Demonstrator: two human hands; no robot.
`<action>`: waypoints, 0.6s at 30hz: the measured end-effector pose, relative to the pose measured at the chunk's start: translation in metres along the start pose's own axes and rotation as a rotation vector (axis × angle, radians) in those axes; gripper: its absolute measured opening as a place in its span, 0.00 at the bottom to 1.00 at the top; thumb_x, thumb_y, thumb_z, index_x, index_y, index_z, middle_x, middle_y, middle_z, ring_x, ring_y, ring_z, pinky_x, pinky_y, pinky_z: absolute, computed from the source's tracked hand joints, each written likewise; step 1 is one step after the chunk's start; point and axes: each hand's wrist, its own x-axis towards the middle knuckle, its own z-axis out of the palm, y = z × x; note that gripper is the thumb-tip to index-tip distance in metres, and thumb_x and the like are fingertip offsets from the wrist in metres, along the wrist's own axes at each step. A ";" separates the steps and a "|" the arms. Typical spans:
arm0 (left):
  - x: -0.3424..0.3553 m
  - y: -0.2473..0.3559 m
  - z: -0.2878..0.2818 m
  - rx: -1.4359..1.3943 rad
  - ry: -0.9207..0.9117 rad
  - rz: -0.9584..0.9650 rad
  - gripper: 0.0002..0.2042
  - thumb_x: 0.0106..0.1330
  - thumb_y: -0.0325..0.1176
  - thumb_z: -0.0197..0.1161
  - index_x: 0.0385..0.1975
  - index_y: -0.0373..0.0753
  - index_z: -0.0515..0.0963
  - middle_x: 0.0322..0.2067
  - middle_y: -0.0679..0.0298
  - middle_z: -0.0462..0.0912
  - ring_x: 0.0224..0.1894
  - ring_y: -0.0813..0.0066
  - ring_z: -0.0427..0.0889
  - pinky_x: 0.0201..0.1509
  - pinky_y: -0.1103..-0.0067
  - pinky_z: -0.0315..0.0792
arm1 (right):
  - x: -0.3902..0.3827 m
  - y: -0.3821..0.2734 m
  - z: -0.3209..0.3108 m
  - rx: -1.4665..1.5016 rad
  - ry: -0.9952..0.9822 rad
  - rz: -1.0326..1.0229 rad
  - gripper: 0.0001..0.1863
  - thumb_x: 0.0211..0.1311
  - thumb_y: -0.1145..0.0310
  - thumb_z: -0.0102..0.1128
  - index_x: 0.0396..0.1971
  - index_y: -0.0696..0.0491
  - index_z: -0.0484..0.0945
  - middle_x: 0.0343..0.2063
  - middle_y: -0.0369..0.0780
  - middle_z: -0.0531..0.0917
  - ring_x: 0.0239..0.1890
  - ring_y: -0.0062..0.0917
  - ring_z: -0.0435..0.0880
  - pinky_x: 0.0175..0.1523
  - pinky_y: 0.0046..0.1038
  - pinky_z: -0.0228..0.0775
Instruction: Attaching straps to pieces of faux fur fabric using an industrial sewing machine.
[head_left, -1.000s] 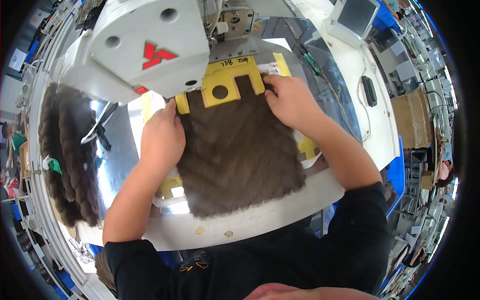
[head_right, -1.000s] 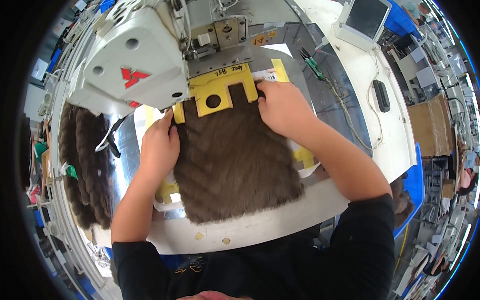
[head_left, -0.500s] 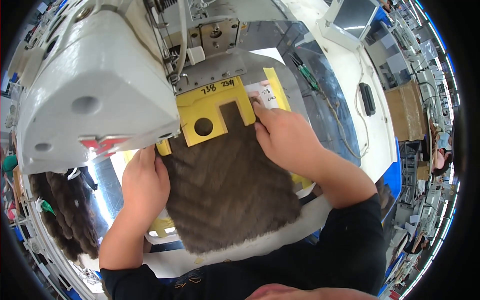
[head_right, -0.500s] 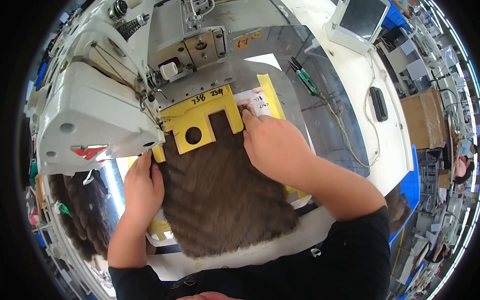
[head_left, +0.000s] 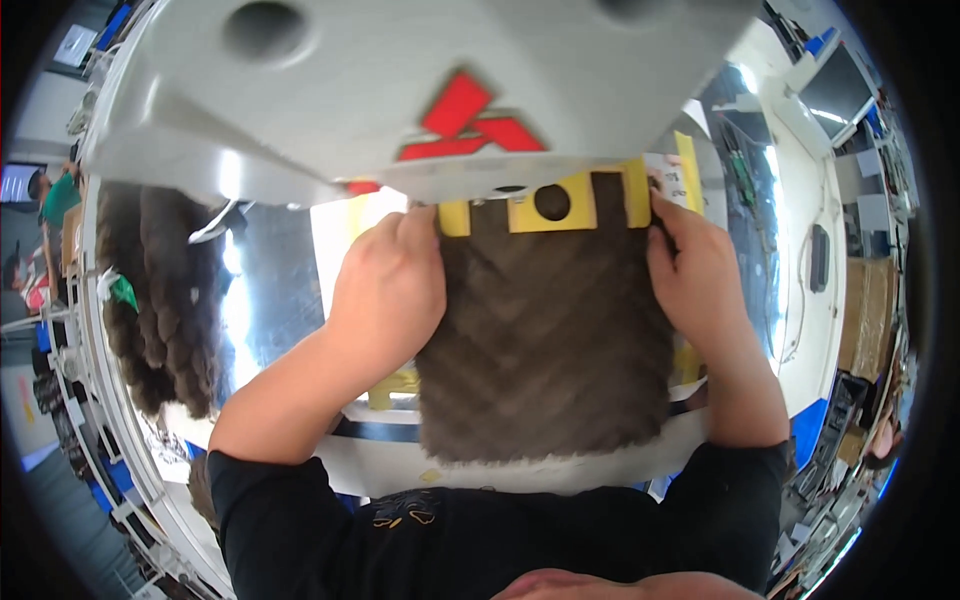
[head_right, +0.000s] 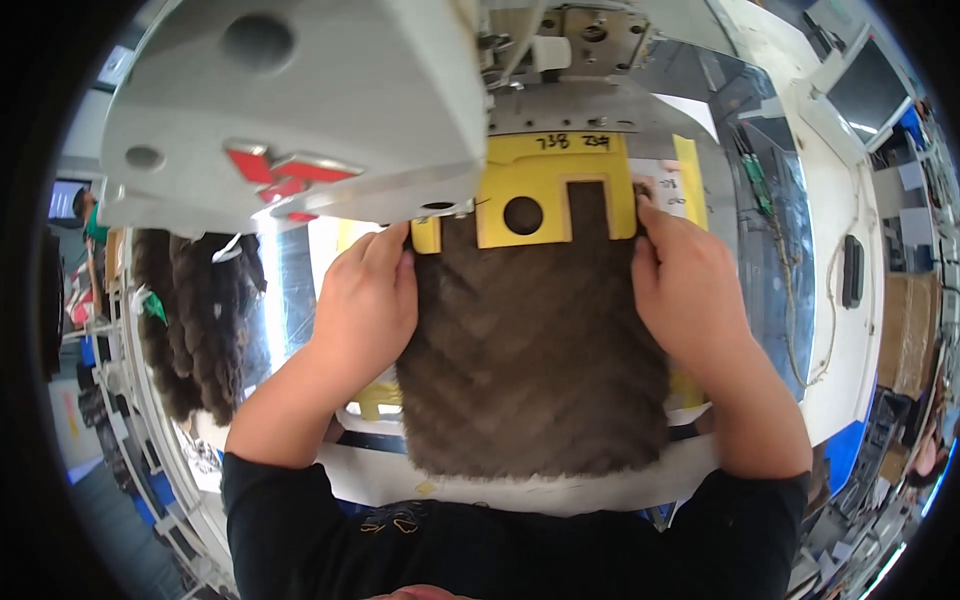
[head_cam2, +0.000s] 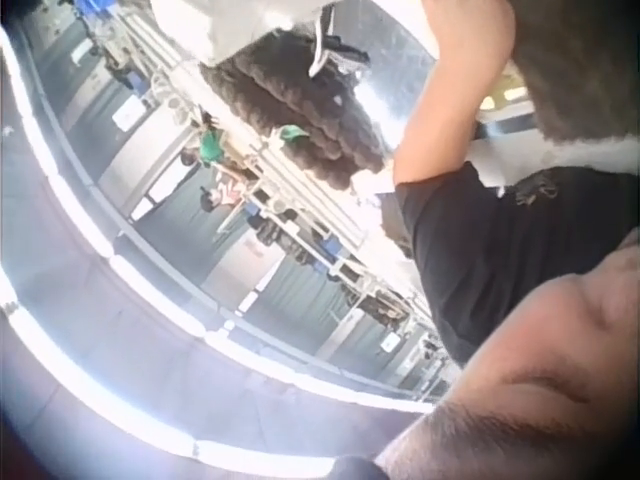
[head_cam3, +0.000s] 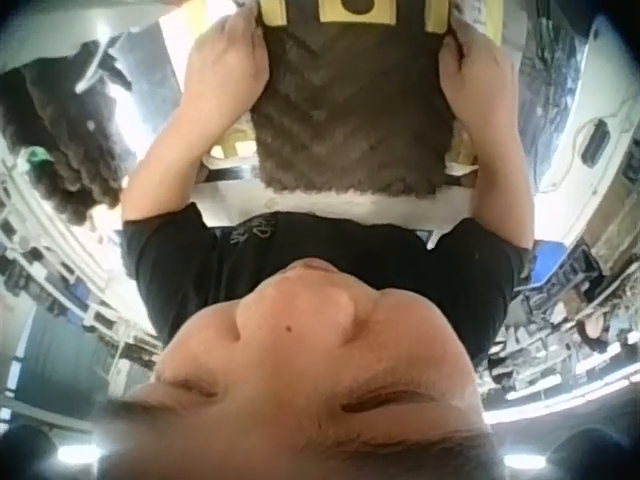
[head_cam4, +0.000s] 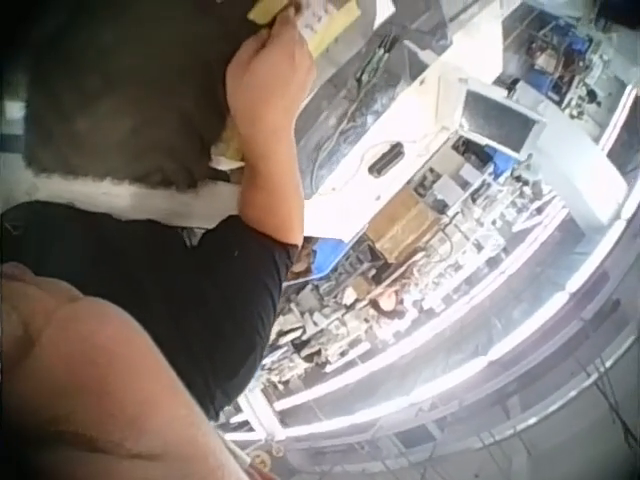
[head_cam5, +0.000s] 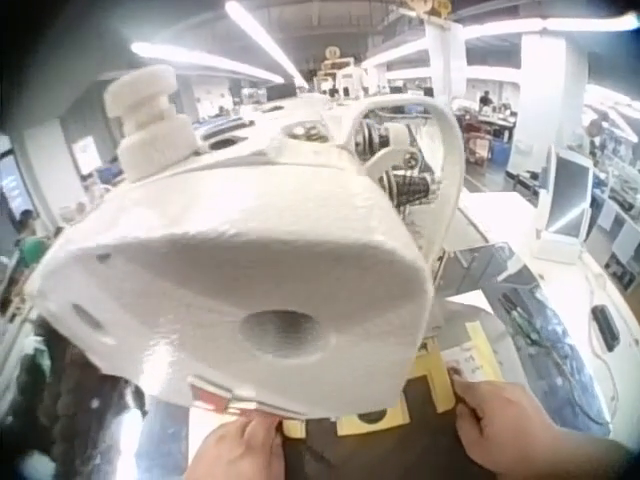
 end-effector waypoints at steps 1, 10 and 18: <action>0.000 0.000 0.000 0.003 -0.010 -0.004 0.13 0.68 0.22 0.58 0.52 0.27 0.77 0.33 0.44 0.82 0.36 0.41 0.83 0.43 0.56 0.77 | 0.000 0.000 0.001 0.008 -0.013 -0.011 0.17 0.66 0.74 0.57 0.53 0.61 0.82 0.37 0.55 0.85 0.42 0.54 0.84 0.50 0.49 0.75; 0.002 -0.011 0.001 0.045 0.032 0.037 0.13 0.69 0.23 0.56 0.51 0.25 0.76 0.32 0.45 0.82 0.38 0.45 0.83 0.45 0.58 0.77 | 0.006 -0.003 0.002 0.011 -0.006 -0.012 0.19 0.66 0.74 0.58 0.56 0.61 0.81 0.40 0.56 0.86 0.44 0.54 0.85 0.52 0.45 0.77; 0.030 -0.019 -0.041 0.187 0.101 -0.285 0.10 0.66 0.34 0.62 0.40 0.35 0.85 0.33 0.49 0.85 0.37 0.48 0.86 0.45 0.58 0.79 | 0.005 0.003 0.000 -0.015 0.009 0.005 0.20 0.64 0.73 0.57 0.56 0.60 0.82 0.36 0.57 0.86 0.41 0.55 0.85 0.48 0.49 0.76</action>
